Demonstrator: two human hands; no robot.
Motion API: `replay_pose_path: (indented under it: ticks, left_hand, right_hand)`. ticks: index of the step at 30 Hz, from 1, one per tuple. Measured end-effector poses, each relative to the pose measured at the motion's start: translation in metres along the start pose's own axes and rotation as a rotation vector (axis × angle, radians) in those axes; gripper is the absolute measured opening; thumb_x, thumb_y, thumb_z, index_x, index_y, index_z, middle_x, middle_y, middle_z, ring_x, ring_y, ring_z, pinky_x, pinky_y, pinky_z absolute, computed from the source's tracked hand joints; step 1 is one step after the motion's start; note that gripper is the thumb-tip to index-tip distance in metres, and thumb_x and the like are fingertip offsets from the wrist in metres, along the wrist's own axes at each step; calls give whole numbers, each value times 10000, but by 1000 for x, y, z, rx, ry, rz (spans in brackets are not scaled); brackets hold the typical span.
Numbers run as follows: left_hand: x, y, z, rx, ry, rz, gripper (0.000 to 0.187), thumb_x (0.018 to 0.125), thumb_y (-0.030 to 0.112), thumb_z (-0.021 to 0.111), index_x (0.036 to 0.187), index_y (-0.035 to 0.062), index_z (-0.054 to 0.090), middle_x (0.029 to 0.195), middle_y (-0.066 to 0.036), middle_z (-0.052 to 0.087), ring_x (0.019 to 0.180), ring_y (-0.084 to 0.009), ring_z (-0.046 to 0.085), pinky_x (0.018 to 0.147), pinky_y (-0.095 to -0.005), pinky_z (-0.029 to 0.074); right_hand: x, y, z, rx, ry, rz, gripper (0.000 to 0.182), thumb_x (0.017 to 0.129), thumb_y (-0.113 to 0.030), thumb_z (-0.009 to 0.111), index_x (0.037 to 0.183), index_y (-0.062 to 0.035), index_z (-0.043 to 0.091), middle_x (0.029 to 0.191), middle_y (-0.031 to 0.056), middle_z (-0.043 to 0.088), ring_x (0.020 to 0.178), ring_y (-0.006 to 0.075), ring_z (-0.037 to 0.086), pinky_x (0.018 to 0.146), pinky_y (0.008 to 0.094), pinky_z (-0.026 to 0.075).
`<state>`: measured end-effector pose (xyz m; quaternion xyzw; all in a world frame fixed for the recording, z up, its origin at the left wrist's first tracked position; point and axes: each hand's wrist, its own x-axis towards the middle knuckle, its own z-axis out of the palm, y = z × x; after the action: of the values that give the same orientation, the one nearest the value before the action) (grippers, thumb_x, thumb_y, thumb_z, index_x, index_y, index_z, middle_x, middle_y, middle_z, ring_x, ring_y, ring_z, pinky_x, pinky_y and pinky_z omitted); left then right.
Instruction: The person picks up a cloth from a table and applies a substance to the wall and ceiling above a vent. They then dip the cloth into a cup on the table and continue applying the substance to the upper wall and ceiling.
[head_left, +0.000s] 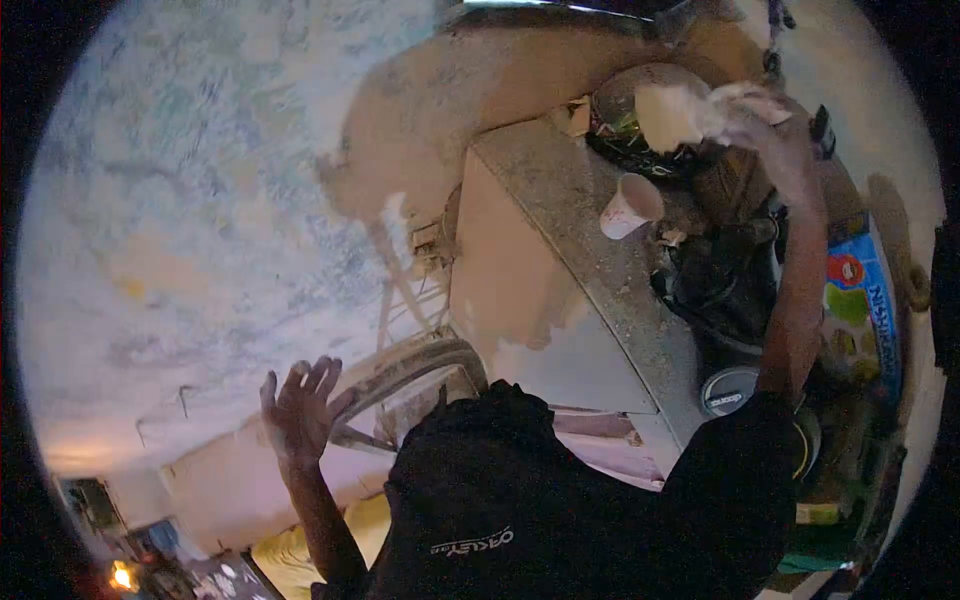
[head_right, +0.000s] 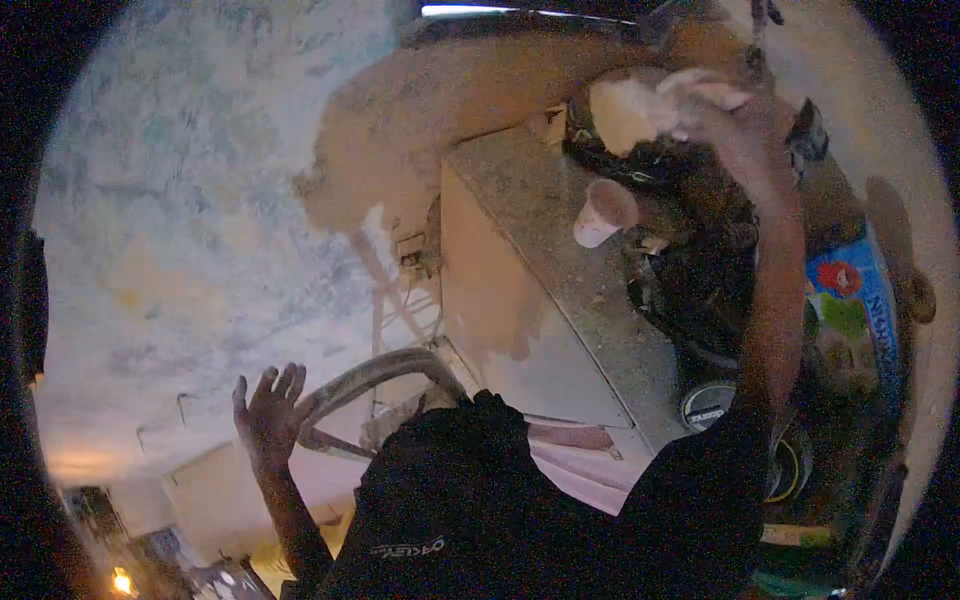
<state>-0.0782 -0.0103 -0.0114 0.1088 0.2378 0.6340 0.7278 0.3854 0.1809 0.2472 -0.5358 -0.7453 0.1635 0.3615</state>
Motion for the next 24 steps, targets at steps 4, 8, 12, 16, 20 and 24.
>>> replay_pose_path:
  ticks: [4, 8, 12, 16, 20, 24]
  left_hand:
    - [-7, 8, 9, 296, 214, -3, 394, 850, 428, 441, 929, 63, 568, 1056, -107, 572, 1053, -260, 509, 745, -406, 464]
    - [6, 1, 15, 1165, 373, 348, 230, 823, 265, 540, 926, 63, 579, 891, -45, 601, 751, -123, 580, 560, -234, 426]
    - [18, -17, 8, 1419, 36, 410, 147, 798, 165, 583, 894, 54, 593, 828, -19, 603, 712, -106, 546, 581, -260, 445]
    - [17, -45, 38, 1834, -68, 413, 276, 716, 303, 684, 846, 72, 607, 698, -97, 622, 624, -266, 606, 548, -353, 472]
    - [10, -49, 58, 2017, -120, 559, 423, 703, 489, 647, 787, 83, 567, 609, -127, 574, 561, -345, 561, 485, -412, 438]
    - [12, -48, 51, 2014, -108, 526, 418, 693, 481, 660, 784, 82, 574, 616, -134, 585, 564, -347, 566, 484, -413, 435]
  right_hand:
    - [-13, 32, 12, -377, -12, 7, 171, 757, -156, 584, 864, -34, 637, 848, 72, 629, 720, 155, 612, 666, 268, 482]
    - [-11, 73, 34, -494, -191, -361, 213, 717, -192, 618, 810, -2, 630, 771, 106, 629, 658, 183, 601, 633, 311, 481]
    - [-6, 130, 66, -626, -174, -22, 271, 710, -232, 637, 820, 11, 591, 818, 151, 567, 762, 243, 559, 702, 383, 443]
    - [-1, 127, 69, -776, -151, -9, 254, 706, -221, 635, 746, 16, 554, 752, 151, 510, 723, 249, 523, 668, 403, 417]
    - [2, 195, 96, -636, -121, 32, 234, 696, -184, 625, 649, 17, 514, 650, 141, 463, 624, 241, 496, 595, 421, 395]
    - [8, 273, 107, -548, -112, -46, 165, 713, -142, 591, 653, 8, 556, 607, 128, 496, 562, 252, 512, 559, 394, 414]
